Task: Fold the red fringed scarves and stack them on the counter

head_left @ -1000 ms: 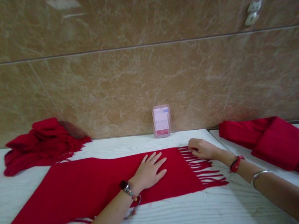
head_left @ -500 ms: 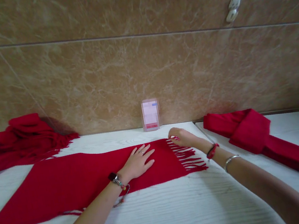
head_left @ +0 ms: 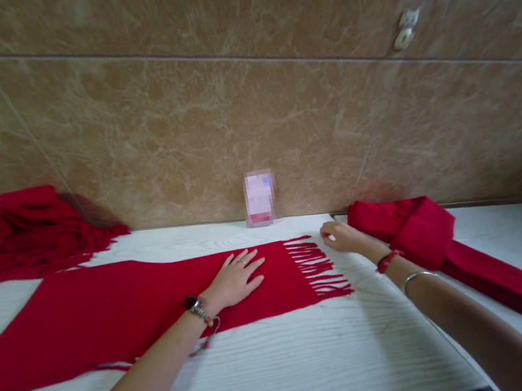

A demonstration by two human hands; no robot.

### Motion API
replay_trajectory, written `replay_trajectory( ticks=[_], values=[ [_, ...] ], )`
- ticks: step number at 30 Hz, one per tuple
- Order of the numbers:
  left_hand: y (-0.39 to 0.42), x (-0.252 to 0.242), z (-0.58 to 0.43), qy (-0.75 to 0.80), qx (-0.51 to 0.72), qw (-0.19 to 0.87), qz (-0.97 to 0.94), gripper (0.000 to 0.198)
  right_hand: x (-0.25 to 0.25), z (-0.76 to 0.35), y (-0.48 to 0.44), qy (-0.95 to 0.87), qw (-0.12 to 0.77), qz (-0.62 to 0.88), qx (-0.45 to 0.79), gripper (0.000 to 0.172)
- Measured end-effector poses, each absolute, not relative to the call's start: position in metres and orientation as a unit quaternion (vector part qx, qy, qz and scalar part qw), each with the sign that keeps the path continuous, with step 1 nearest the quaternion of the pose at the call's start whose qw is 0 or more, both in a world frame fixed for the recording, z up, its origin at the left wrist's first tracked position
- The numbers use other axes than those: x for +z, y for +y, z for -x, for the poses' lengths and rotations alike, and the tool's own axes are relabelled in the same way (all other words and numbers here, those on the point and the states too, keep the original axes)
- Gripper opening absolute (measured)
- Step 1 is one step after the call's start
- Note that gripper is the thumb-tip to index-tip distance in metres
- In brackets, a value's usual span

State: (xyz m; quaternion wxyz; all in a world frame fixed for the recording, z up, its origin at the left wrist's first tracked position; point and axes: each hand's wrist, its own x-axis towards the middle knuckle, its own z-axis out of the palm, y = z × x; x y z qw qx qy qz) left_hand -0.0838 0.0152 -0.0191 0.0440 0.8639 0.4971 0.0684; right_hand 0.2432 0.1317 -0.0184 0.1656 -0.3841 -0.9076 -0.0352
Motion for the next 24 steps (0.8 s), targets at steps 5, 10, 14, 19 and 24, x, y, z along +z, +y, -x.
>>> replay_trajectory(
  ticks=[5, 10, 14, 19, 24],
  values=[
    [0.016, -0.023, 0.084, 0.500, 0.073, 0.030, -0.863, 0.046, -0.012, -0.200, 0.134, -0.903, 0.175, 0.393, -0.009, 0.021],
    [0.017, -0.026, 0.086, 0.572, 0.107, -0.008, -0.813, 0.045, -0.007, -0.143, 0.142, -0.911, 0.119, 0.394, 0.036, 0.019],
    [0.020, -0.029, 0.088, 0.621, 0.080, -0.015, -0.780, 0.045, -0.002, -0.135, 0.147, -0.904, 0.060, 0.418, 0.064, 0.016],
    [0.021, -0.029, 0.089, 0.618, 0.076, -0.014, -0.782, 0.046, 0.004, -0.138, 0.149, -0.893, 0.011, 0.443, 0.074, 0.016],
    [0.020, -0.030, 0.088, 0.620, 0.088, -0.018, -0.780, 0.045, 0.007, -0.138, 0.149, -0.899, 0.010, 0.434, 0.061, 0.018]
  ],
)
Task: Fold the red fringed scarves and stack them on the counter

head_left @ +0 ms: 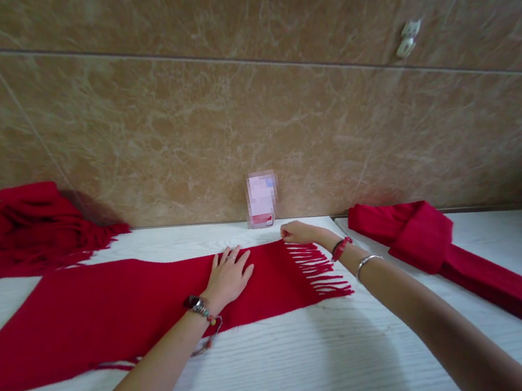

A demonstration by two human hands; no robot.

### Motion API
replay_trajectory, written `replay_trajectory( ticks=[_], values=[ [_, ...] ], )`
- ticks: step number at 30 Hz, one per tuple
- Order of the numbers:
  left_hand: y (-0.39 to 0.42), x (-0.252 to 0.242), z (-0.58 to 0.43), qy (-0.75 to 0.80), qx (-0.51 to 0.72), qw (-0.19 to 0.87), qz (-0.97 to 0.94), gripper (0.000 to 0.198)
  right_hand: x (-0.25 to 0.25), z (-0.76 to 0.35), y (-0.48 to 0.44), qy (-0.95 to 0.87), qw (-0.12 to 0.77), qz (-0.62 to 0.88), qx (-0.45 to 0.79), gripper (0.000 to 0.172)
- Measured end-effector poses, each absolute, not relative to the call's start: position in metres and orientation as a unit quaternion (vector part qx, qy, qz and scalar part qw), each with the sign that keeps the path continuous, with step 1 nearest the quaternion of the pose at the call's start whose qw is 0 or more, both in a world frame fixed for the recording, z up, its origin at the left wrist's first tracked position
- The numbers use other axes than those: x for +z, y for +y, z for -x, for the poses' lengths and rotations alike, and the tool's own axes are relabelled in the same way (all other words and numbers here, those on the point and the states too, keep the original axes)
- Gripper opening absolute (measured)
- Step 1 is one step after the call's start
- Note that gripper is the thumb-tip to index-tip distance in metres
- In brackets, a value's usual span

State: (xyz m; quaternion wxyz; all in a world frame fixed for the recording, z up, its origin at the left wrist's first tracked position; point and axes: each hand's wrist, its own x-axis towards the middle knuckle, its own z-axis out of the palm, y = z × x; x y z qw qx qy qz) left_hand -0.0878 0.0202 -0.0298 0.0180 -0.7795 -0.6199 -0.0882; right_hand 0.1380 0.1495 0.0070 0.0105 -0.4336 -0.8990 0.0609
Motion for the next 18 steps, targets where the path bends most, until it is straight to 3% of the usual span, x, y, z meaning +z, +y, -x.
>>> replay_trajectory(
  ticks=[18],
  values=[
    [0.023, -0.035, 0.088, -0.614, -0.101, 0.027, 0.783, 0.046, 0.006, -0.149, 0.142, -0.911, 0.014, 0.412, 0.030, 0.024]
  ],
)
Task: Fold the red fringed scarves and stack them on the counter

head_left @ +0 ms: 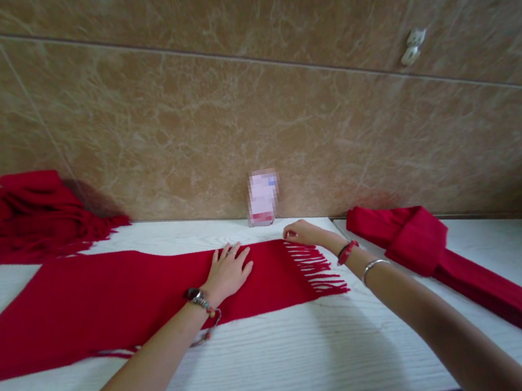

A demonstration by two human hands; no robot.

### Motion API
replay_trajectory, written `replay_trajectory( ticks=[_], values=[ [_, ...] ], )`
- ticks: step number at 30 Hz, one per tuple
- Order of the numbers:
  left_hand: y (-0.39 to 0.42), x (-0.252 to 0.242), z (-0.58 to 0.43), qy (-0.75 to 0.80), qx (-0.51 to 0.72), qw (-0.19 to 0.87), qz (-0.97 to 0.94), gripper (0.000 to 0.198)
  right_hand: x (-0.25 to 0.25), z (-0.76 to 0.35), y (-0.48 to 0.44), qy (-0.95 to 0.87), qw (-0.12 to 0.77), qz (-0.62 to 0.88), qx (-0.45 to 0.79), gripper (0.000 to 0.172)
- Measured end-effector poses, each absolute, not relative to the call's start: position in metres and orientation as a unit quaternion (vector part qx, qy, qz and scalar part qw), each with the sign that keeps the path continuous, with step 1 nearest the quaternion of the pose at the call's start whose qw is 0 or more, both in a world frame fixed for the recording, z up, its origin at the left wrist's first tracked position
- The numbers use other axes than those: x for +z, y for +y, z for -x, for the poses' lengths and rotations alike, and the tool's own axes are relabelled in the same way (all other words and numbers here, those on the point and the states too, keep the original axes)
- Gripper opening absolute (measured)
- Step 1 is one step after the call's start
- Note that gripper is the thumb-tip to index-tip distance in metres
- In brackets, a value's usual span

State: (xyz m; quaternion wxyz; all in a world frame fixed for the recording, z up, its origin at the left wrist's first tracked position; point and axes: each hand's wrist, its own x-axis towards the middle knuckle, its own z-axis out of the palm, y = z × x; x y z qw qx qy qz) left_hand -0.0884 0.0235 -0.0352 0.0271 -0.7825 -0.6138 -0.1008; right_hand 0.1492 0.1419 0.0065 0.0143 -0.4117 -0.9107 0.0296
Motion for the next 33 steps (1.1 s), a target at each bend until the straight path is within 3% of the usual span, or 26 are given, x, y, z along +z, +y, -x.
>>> replay_trajectory(
  ticks=[24, 30, 33],
  values=[
    [0.021, -0.032, 0.088, -0.612, -0.104, 0.014, 0.784, 0.045, -0.002, -0.160, 0.158, -0.869, 0.081, 0.489, 0.002, 0.019],
    [0.019, -0.031, 0.086, -0.601, -0.128, 0.035, 0.788, 0.044, -0.007, -0.162, 0.127, -0.886, 0.142, 0.442, -0.011, 0.025],
    [0.016, -0.029, 0.085, -0.563, -0.139, 0.044, 0.813, 0.042, -0.021, -0.156, 0.099, -0.912, 0.157, 0.379, 0.004, 0.041]
  ],
)
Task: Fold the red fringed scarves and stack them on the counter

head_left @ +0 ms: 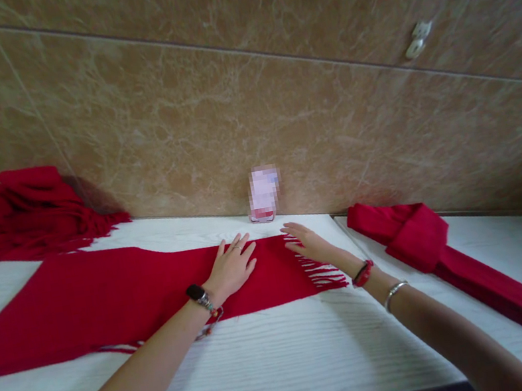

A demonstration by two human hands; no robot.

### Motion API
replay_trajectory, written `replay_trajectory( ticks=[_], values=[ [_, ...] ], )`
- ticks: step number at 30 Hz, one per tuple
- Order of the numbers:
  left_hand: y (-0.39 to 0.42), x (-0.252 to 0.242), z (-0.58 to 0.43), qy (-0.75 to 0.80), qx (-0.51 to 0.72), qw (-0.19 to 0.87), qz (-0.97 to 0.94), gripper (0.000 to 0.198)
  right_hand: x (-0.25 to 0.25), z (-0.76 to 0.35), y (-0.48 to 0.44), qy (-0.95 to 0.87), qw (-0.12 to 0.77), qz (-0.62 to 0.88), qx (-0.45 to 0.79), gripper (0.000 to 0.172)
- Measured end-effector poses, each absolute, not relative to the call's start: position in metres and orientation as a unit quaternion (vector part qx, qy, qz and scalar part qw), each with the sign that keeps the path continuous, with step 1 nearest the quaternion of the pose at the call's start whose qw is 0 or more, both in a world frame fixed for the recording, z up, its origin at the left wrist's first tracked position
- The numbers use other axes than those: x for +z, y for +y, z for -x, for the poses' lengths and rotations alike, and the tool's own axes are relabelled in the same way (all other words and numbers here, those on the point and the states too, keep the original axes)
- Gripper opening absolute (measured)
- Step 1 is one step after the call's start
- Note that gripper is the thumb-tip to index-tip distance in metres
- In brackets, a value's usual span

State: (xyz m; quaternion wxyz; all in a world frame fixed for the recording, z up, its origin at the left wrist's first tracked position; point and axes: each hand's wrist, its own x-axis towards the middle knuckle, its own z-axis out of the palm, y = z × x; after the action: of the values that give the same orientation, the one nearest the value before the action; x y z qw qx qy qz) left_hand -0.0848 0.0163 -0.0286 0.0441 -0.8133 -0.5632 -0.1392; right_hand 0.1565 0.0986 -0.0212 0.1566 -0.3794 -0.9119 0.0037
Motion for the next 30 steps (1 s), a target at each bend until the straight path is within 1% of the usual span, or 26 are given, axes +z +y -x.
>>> replay_trajectory(
  ticks=[1, 3, 5, 8, 12, 14, 16, 19, 23, 26, 30],
  values=[
    [0.015, -0.027, 0.084, -0.556, -0.130, 0.031, 0.820, 0.042, -0.027, -0.155, 0.090, -0.921, 0.150, 0.360, 0.008, 0.048],
    [0.014, -0.025, 0.085, -0.555, -0.099, -0.008, 0.826, 0.045, -0.037, -0.155, 0.077, -0.933, 0.119, 0.341, 0.008, 0.053],
    [0.013, -0.023, 0.085, -0.560, -0.074, -0.032, 0.825, 0.048, -0.043, -0.159, 0.071, -0.934, 0.091, 0.347, -0.006, 0.050],
    [0.014, -0.021, 0.086, -0.561, -0.068, -0.031, 0.825, 0.050, -0.040, -0.172, 0.074, -0.921, 0.073, 0.382, -0.030, 0.047],
    [0.015, -0.023, 0.086, -0.556, -0.075, -0.030, 0.827, 0.048, -0.028, -0.175, 0.084, -0.896, 0.104, 0.428, -0.055, 0.045],
    [0.015, -0.024, 0.087, -0.556, -0.076, -0.025, 0.827, 0.048, -0.026, -0.165, 0.088, -0.900, 0.127, 0.415, -0.052, 0.046],
    [0.015, -0.025, 0.087, -0.557, -0.078, -0.021, 0.827, 0.048, -0.029, -0.151, 0.091, -0.911, 0.128, 0.389, -0.044, 0.048],
    [0.015, -0.025, 0.087, -0.559, -0.078, -0.021, 0.826, 0.048, -0.041, -0.139, 0.094, -0.914, 0.099, 0.390, -0.050, 0.047],
    [0.015, -0.024, 0.087, -0.560, -0.076, -0.025, 0.825, 0.048, -0.050, -0.159, 0.099, -0.889, 0.043, 0.449, -0.083, 0.039],
    [0.014, -0.023, 0.085, -0.561, -0.075, -0.024, 0.824, 0.048, -0.046, -0.188, 0.103, -0.869, 0.019, 0.486, -0.093, 0.036],
    [0.009, -0.021, 0.085, -0.571, -0.084, 0.001, 0.817, 0.047, -0.031, -0.202, 0.102, -0.849, 0.019, 0.517, -0.108, 0.036]
  ],
)
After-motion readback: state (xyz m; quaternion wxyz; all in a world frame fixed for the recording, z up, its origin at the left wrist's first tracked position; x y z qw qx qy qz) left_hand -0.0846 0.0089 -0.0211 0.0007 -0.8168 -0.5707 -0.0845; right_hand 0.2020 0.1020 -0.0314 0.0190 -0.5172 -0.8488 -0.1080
